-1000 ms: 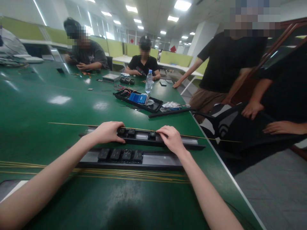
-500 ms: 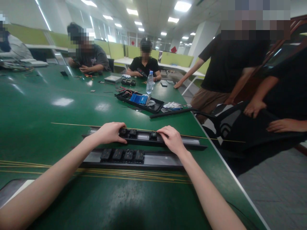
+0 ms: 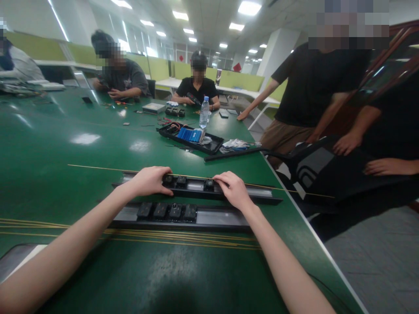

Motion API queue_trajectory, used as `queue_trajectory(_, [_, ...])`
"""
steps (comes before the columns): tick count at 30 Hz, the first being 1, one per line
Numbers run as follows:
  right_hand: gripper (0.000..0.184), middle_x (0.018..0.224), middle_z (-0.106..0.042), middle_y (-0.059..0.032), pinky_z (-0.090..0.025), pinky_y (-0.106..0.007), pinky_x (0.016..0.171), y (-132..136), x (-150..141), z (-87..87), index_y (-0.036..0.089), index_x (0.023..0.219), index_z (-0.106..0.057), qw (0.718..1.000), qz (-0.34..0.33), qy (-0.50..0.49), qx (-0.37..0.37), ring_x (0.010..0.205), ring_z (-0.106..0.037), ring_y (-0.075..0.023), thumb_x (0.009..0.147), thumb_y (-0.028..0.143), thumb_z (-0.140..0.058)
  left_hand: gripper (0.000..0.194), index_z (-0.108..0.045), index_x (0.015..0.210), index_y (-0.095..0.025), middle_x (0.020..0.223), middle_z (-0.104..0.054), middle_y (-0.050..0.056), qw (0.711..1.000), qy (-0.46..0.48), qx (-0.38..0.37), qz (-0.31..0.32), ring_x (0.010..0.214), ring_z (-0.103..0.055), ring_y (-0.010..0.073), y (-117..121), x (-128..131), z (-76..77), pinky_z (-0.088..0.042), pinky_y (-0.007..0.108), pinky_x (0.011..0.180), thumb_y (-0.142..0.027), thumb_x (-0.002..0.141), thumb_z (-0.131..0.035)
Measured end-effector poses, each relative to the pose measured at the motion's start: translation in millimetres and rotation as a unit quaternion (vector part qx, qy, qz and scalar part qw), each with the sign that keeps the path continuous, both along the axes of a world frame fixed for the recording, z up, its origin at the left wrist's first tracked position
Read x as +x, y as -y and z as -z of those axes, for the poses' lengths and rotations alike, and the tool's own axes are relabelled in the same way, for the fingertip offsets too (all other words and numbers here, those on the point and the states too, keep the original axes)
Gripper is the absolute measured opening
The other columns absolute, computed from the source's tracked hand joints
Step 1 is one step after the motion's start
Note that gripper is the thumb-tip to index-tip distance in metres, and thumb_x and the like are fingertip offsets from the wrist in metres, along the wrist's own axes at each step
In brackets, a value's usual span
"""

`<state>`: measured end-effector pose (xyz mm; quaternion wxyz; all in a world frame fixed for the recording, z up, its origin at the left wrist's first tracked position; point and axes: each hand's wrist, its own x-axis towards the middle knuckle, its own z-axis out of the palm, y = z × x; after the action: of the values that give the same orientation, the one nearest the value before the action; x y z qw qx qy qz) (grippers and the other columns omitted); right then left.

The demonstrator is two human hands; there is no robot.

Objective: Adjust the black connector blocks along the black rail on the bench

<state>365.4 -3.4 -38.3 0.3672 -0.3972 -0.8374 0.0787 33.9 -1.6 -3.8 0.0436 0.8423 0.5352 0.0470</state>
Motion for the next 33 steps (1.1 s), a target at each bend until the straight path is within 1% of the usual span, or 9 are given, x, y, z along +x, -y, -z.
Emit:
queue_trajectory(5, [0.024, 0.096, -0.074, -0.0052, -0.051, -0.042, 0.084, -0.2, 0.9, 0.7, 0.027, 0.102, -0.074, 1.0, -0.003, 0.004, -0.002, 0.092, -0.064, -0.0237, 0.1, 0.03, -0.05, 0.068, -0.062, 0.115, -0.021, 0.114, -0.073, 0.012, 1.0, -0.009, -0.003, 0.002, 0.104, -0.068, 0.0346, 0.5, 0.7, -1.3, -0.051, 0.039, 0.083, -0.068, 0.066, -0.074])
queue_trajectory(11, [0.024, 0.095, -0.074, -0.0055, -0.051, -0.042, 0.084, 1.2, -0.5, -0.6, 0.027, 0.102, -0.074, 1.0, 0.001, 0.008, -0.002, 0.092, -0.064, -0.0239, 0.1, 0.031, -0.05, 0.066, -0.062, 0.114, -0.023, 0.115, -0.073, 0.01, 1.0, -0.009, -0.007, -0.006, 0.105, -0.068, 0.0332, 1.1, 1.8, -3.4, -0.051, 0.037, 0.084, -0.067, 0.066, -0.074])
queue_trajectory(17, [0.021, 0.096, -0.074, -0.0051, -0.051, -0.041, 0.084, 1.0, -1.4, -0.5, 0.027, 0.1, -0.074, 1.0, 0.005, -0.001, -0.007, 0.092, -0.065, -0.0234, 0.098, 0.03, -0.053, 0.065, -0.062, 0.112, -0.022, 0.113, -0.074, 0.011, 1.0, -0.009, -0.005, -0.001, 0.103, -0.068, 0.0333, 1.6, 1.5, -3.6, -0.051, 0.037, 0.081, -0.066, 0.067, -0.074])
queue_trajectory(21, [0.019, 0.095, -0.074, -0.0048, -0.052, -0.04, 0.084, 0.2, -1.6, 0.1, 0.026, 0.097, -0.074, 1.0, 0.015, -0.016, -0.021, 0.091, -0.066, -0.0228, 0.097, 0.03, -0.056, 0.064, -0.062, 0.112, -0.023, 0.113, -0.074, 0.01, 1.0, -0.011, -0.004, -0.006, 0.104, -0.068, 0.0333, 1.2, 1.4, -3.0, -0.051, 0.037, 0.081, -0.066, 0.066, -0.074])
queue_trajectory(28, [0.018, 0.091, -0.074, -0.005, -0.053, -0.039, 0.08, -0.9, -0.2, 0.1, 0.025, 0.093, -0.075, 0.997, 0.049, -0.034, -0.042, 0.087, -0.067, -0.0227, 0.093, 0.037, -0.06, 0.066, -0.062, 0.113, -0.022, 0.113, -0.073, 0.011, 1.0, -0.013, -0.004, -0.005, 0.103, -0.068, 0.0337, -0.1, 1.1, -2.1, -0.051, 0.038, 0.081, -0.068, 0.066, -0.073])
queue_trajectory(33, [0.017, 0.093, -0.075, -0.0045, -0.052, -0.038, 0.082, -0.8, -0.2, -0.6, 0.025, 0.094, -0.074, 0.998, 0.045, -0.019, -0.044, 0.089, -0.067, -0.0222, 0.094, 0.033, -0.059, 0.066, -0.063, 0.113, -0.022, 0.112, -0.074, 0.011, 1.0, -0.009, 0.0, -0.002, 0.102, -0.069, 0.034, 0.5, 0.8, -1.7, -0.051, 0.038, 0.08, -0.067, 0.066, -0.073])
